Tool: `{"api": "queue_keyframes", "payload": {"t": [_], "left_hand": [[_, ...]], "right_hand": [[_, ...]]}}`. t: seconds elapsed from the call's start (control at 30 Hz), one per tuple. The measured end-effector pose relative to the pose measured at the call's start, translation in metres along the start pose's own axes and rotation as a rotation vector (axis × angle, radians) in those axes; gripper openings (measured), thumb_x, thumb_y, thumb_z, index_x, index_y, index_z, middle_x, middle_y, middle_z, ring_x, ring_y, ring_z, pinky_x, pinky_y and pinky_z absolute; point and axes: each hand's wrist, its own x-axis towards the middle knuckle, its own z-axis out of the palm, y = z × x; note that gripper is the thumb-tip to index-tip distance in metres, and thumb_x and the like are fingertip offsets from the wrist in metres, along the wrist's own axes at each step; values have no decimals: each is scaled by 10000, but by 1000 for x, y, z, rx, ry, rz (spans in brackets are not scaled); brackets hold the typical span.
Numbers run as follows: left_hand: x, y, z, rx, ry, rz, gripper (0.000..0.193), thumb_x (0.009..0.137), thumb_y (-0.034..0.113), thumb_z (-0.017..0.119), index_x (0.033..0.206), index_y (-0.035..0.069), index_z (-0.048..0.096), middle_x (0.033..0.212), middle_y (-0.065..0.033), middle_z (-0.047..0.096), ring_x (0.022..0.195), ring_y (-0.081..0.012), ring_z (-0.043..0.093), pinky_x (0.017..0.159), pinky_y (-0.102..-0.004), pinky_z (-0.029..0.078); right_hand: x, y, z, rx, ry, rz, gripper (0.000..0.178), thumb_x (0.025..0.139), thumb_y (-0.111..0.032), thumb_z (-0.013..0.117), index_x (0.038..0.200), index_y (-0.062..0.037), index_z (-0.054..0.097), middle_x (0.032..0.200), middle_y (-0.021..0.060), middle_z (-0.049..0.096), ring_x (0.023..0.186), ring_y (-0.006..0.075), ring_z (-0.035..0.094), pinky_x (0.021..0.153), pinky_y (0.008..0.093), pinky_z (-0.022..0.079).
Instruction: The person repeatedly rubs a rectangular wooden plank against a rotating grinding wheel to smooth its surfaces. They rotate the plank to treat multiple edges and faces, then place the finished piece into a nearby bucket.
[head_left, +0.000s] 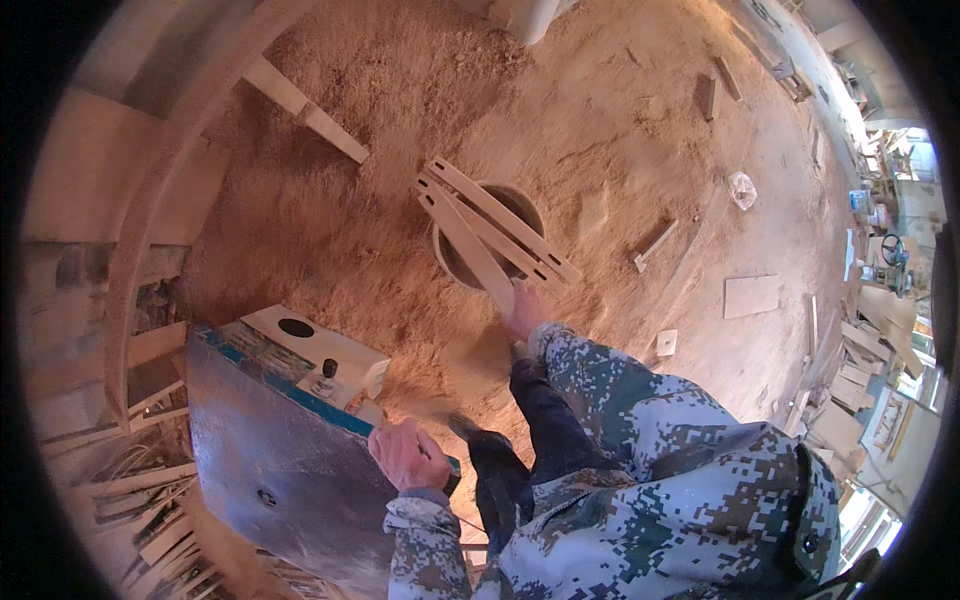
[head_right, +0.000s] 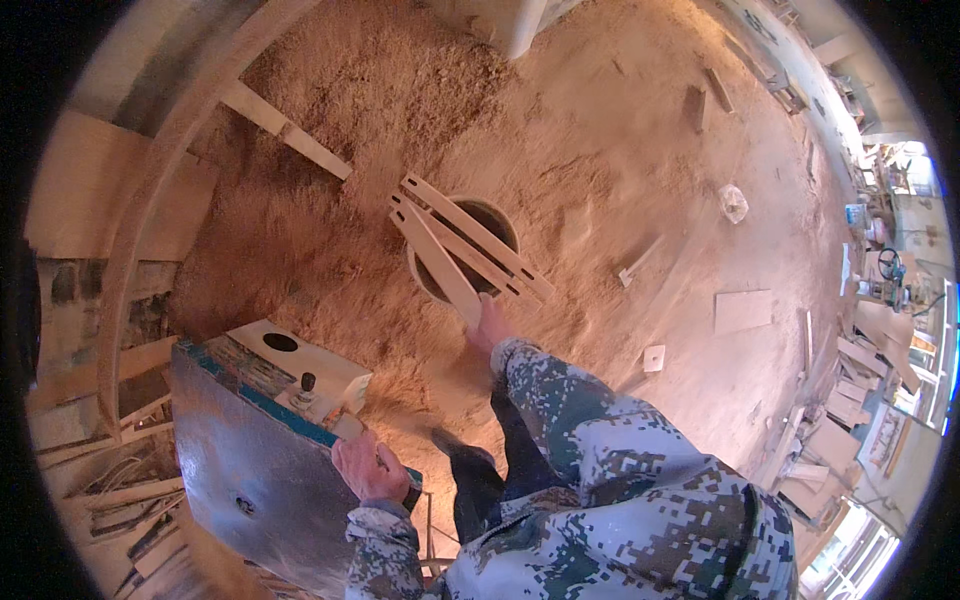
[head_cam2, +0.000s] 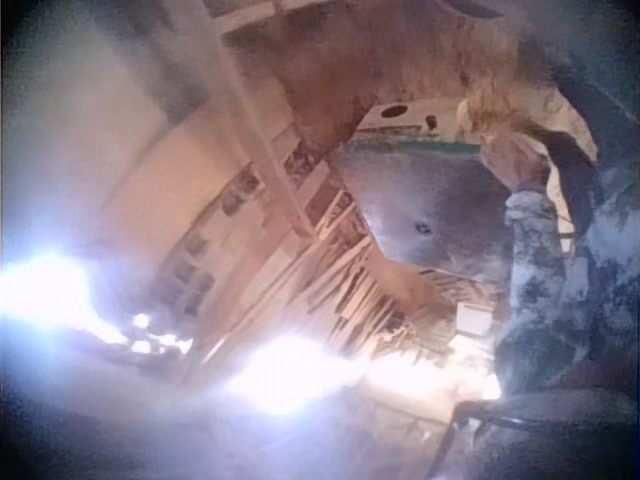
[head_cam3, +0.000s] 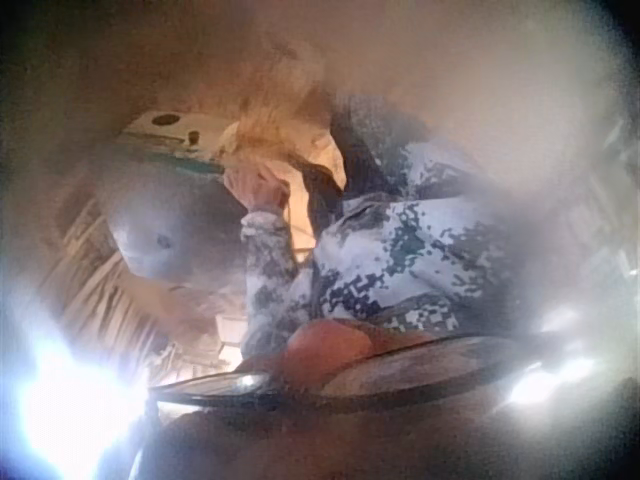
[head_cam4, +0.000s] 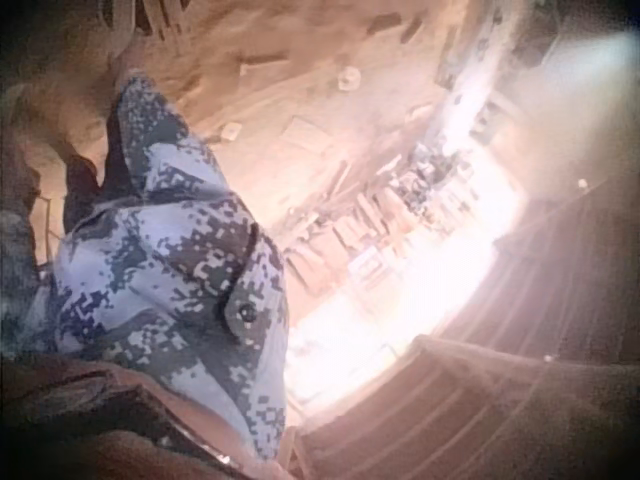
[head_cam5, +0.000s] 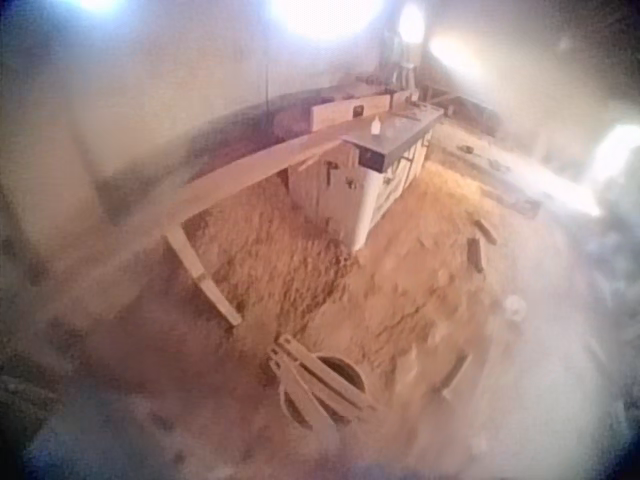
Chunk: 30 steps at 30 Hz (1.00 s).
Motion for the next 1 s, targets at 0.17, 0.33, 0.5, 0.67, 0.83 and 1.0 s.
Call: {"api": "queue_keyframes", "payload": {"t": [0.17, 0.33, 0.5, 0.67, 0.83, 1.0], "left_hand": [[7, 9, 6, -13, 43, -29, 210, 841, 31, 661, 1041, 15, 722, 934, -158, 668, 962, -348, 643, 1094, -556, 413], [7, 13, 5, 7, -20, -105, 196, 844, 27, 664, 1027, 24, 732, 997, -157, 708, 1028, -334, 665, 1124, -571, 402], [13, 23, 1, -5, -34, -155, 221, 815, 15, 675, 1025, 18, 743, 992, -152, 726, 1037, -321, 678, 1152, -562, 383], [13, 27, 0, 10, 31, -146, 266, 766, -8, 671, 1017, 10, 759, 978, -145, 738, 1023, -305, 703, 1189, -543, 359], [14, 26, 3, -11, 91, -142, 280, 749, -4, 656, 1008, -5, 763, 950, -143, 741, 987, -306, 712, 1201, -534, 357], [11, 26, 2, -8, 102, -151, 258, 758, 11, 660, 995, -8, 761, 937, -144, 739, 985, -311, 711, 1206, -548, 352]], "right_hand": [[48, -3, 19, -297, 259, -21, 743, 798, -224, 840, 1428, -49, 487, 1288, 243, 536, 1197, 438, 599, 950, 555, 511], [85, 0, 36, -344, 369, -201, 573, 743, -164, 817, 1242, -34, 567, 1203, 209, 552, 1155, 414, 573, 986, 547, 449], [110, -5, 36, -426, 444, -138, 526, 694, -123, 790, 1162, -34, 567, 1177, 189, 532, 1165, 399, 545, 988, 527, 427], [134, -24, 19, -503, 347, -414, 937, 759, -213, 761, 1598, -19, 393, 1497, 263, 431, 1388, 466, 409, 1172, 569, 337], [170, -42, 2, -746, 353, -485, 969, 824, -303, 723, 1659, -61, 294, 1653, 260, 289, 1521, 526, 266, 1247, 631, 247], [184, -48, -16, -779, 345, -373, 1051, 794, -300, 728, 1694, -88, 227, 1688, 263, 223, 1510, 590, 261, 1237, 709, 215]]}}
